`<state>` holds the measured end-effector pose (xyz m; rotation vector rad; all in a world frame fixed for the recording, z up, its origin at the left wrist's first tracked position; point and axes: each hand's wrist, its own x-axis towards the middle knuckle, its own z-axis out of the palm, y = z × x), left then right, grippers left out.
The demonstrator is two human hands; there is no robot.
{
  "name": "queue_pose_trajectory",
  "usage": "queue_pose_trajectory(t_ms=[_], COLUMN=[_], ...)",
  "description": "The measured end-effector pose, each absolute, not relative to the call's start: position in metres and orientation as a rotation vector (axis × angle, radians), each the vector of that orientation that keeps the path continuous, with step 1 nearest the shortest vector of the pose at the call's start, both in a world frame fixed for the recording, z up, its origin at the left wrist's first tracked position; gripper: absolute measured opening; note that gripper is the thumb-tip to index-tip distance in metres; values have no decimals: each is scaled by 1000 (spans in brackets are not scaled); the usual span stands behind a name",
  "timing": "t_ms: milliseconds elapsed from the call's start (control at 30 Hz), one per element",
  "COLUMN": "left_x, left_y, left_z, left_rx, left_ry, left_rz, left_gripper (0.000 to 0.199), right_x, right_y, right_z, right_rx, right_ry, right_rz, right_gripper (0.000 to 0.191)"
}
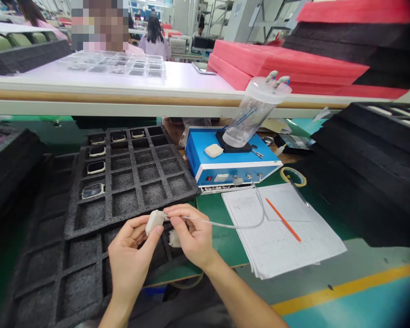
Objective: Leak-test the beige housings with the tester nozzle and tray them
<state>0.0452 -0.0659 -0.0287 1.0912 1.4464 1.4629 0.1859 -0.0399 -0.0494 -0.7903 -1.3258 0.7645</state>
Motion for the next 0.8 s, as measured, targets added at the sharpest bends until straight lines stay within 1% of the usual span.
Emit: queue_pose_trajectory(t_ms=[633,800], left_x=[44,46], left_y=[-66,-66], left_z=[-27,-26], left_rx=[1107,1107], left_ry=[1431,1433], left_rz=[1446,1453], left_gripper=[36,33], right_x=[185,186], right_y=[-39,-40], right_z=[-46,-48], right_rx=[-818,-819], right_ry=[-1323,-1330], right_rz=[760,772], right_gripper=[14,14])
